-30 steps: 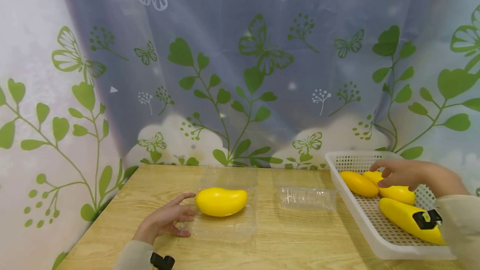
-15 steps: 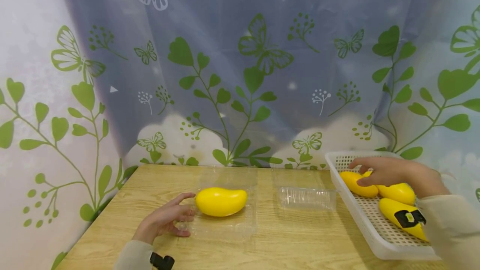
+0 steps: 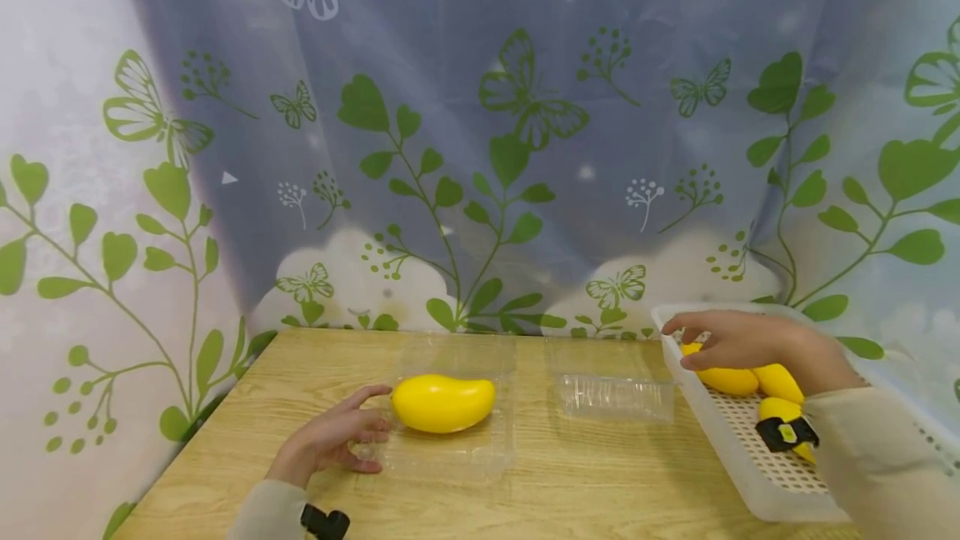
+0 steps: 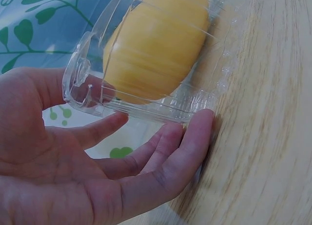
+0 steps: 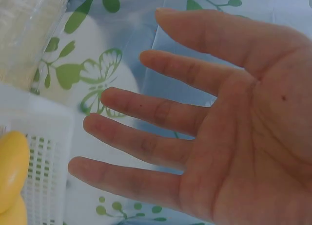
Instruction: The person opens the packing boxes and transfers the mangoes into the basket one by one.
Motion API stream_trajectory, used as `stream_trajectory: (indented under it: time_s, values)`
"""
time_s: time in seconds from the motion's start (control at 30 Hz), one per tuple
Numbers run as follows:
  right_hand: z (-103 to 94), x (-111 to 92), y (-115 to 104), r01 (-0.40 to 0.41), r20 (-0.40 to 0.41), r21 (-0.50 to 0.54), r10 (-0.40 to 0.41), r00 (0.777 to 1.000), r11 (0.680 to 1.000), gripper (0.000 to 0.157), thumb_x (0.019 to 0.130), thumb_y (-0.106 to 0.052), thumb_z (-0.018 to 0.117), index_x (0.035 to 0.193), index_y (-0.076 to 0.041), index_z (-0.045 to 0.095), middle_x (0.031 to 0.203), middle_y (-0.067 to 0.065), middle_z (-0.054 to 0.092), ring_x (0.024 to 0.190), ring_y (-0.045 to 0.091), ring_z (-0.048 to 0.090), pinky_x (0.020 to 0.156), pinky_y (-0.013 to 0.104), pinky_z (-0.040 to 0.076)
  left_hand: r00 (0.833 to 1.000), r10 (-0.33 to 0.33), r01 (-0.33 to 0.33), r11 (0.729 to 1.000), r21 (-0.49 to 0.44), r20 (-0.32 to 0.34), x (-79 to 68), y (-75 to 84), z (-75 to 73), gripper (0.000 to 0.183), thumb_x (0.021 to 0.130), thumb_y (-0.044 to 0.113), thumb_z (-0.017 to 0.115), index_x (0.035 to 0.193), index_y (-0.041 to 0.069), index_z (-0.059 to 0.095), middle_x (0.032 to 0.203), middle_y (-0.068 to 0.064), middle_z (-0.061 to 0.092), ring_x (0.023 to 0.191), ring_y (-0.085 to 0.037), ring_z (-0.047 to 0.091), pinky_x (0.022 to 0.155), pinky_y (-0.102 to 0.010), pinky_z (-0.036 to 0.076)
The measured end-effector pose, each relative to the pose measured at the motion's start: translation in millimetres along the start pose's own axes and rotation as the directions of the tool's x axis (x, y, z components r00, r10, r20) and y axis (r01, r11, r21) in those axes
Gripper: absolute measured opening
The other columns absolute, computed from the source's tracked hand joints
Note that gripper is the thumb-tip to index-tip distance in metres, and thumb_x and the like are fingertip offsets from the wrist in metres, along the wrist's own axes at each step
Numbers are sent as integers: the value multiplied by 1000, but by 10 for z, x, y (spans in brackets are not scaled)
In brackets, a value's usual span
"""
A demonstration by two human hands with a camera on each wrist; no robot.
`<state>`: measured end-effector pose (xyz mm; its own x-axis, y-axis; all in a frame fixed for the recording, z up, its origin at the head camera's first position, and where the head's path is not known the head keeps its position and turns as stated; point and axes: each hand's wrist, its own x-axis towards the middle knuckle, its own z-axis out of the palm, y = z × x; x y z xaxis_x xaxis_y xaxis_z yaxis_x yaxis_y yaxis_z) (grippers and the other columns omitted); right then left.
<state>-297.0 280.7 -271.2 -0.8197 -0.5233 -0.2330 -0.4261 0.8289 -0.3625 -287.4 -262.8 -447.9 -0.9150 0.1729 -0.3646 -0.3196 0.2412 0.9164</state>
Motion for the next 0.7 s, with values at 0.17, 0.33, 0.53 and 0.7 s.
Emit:
stream_trajectory:
  time_s: [0.17,0.33,0.53,0.7]
  values:
    - [32,68,-89,20,3,3,-20,1000,1000,54,100,-29,65,147,-7,49,140,31,56,118,47,65,98,62,55,1000,0,0,1000,-7,-6,-8,11,7,65,99,15,55,159,19,32,137,-27,53,123,-38,57,74,-48,66]
    - [80,120,-178,31,1,20,-31,1000,999,54,100,-26,65,147,-6,49,141,30,56,117,45,66,97,58,57,1000,-4,4,1000,-7,-8,-9,30,11,66,98,14,56,159,19,32,137,-27,53,124,-39,56,74,-48,66]
    - [129,207,-271,39,15,50,-40,999,998,54,100,-26,66,149,-9,47,141,28,55,121,45,64,96,56,57,1000,-5,5,1000,-6,0,-3,35,12,65,99,15,55,160,19,32,138,-28,53,124,-38,56,73,-48,66]
    - [164,329,-396,65,33,58,-67,997,996,56,101,-26,65,151,-9,46,145,27,53,124,45,62,99,54,57,1000,-8,8,1000,1,-1,-5,33,11,65,99,14,54,160,18,31,139,-29,52,123,-38,57,73,-48,66]
